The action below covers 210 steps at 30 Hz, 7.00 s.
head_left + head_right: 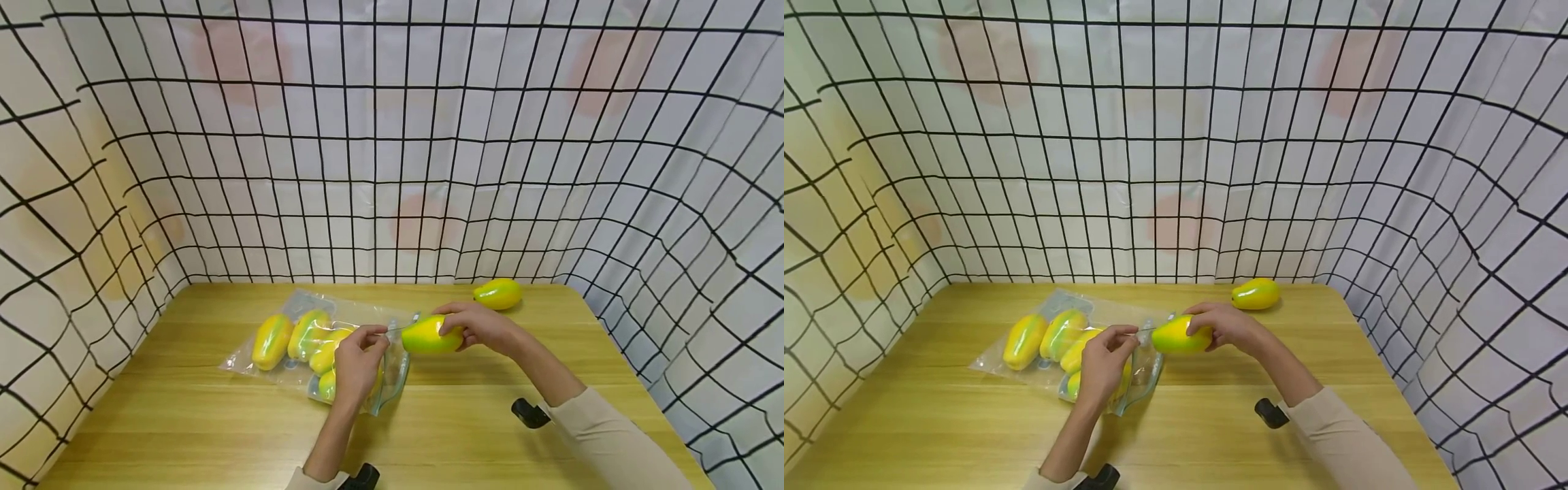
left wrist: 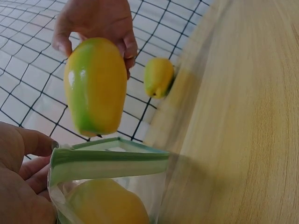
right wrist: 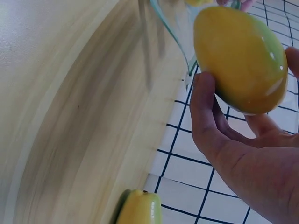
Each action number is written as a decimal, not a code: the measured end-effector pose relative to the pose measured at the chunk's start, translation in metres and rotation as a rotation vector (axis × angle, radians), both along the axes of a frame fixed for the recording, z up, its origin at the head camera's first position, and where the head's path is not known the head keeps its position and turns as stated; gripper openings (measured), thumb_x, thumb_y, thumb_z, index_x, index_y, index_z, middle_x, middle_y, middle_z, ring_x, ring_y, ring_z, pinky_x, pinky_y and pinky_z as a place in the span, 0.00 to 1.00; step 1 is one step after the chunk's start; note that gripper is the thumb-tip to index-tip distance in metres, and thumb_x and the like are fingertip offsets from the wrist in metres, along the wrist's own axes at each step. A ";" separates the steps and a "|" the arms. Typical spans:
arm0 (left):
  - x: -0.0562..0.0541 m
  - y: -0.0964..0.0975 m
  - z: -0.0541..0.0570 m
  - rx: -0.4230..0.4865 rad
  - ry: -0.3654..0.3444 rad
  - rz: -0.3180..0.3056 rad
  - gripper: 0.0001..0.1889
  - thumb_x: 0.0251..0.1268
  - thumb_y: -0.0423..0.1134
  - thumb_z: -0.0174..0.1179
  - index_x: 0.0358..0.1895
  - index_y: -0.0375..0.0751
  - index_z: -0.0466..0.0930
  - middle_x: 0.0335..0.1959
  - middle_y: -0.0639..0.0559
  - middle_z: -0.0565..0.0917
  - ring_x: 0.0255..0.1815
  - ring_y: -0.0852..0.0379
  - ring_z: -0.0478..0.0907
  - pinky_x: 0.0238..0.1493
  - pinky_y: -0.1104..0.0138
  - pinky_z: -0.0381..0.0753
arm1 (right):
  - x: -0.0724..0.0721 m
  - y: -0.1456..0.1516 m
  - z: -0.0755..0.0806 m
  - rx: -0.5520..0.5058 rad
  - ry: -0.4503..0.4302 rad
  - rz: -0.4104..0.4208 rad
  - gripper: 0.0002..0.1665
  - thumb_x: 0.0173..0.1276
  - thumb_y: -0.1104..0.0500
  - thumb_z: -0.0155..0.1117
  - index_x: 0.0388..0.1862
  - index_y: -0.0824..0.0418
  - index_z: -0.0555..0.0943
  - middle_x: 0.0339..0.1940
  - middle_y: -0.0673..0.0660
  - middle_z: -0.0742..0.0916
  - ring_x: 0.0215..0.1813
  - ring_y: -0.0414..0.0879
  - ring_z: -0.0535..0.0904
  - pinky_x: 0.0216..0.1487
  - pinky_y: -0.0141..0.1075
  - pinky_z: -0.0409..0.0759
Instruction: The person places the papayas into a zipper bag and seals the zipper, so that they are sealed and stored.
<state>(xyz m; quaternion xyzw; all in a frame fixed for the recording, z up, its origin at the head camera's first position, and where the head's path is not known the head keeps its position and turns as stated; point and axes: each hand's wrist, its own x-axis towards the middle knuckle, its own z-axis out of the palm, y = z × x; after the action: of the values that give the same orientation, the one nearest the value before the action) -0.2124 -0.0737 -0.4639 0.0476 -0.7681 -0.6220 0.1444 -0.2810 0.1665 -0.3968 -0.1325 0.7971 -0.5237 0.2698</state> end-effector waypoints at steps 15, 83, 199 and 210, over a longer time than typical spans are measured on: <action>0.001 -0.001 -0.002 -0.001 0.004 -0.002 0.09 0.64 0.36 0.64 0.44 0.42 0.89 0.31 0.51 0.89 0.32 0.57 0.79 0.32 0.68 0.77 | 0.007 -0.022 -0.028 -0.011 -0.021 0.019 0.31 0.67 0.52 0.66 0.67 0.62 0.76 0.57 0.62 0.82 0.45 0.50 0.81 0.50 0.44 0.85; 0.002 -0.001 0.001 -0.013 0.014 -0.023 0.08 0.64 0.35 0.65 0.43 0.43 0.89 0.30 0.50 0.89 0.36 0.57 0.81 0.32 0.70 0.77 | 0.026 -0.073 -0.070 -0.084 -0.011 -0.352 0.27 0.68 0.56 0.69 0.57 0.71 0.72 0.36 0.64 0.87 0.33 0.49 0.85 0.37 0.41 0.87; 0.001 -0.003 -0.003 -0.018 0.066 -0.023 0.08 0.64 0.33 0.64 0.43 0.41 0.89 0.29 0.51 0.88 0.29 0.58 0.79 0.26 0.71 0.74 | -0.043 0.084 -0.047 0.507 0.580 -0.514 0.45 0.70 0.49 0.63 0.78 0.67 0.59 0.72 0.79 0.69 0.70 0.77 0.63 0.69 0.69 0.57; 0.000 -0.002 -0.003 -0.027 0.053 -0.016 0.07 0.64 0.35 0.64 0.43 0.43 0.89 0.29 0.52 0.88 0.29 0.58 0.78 0.28 0.70 0.74 | -0.054 0.092 -0.052 0.580 0.541 -0.502 0.49 0.72 0.46 0.61 0.80 0.66 0.53 0.71 0.83 0.67 0.71 0.81 0.58 0.71 0.68 0.53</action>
<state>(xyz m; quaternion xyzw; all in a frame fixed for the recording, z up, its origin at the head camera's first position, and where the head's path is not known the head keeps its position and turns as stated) -0.2123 -0.0761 -0.4674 0.0229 -0.7726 -0.6139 0.1603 -0.3347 0.2582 -0.4488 0.0136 0.9596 -0.2751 -0.0568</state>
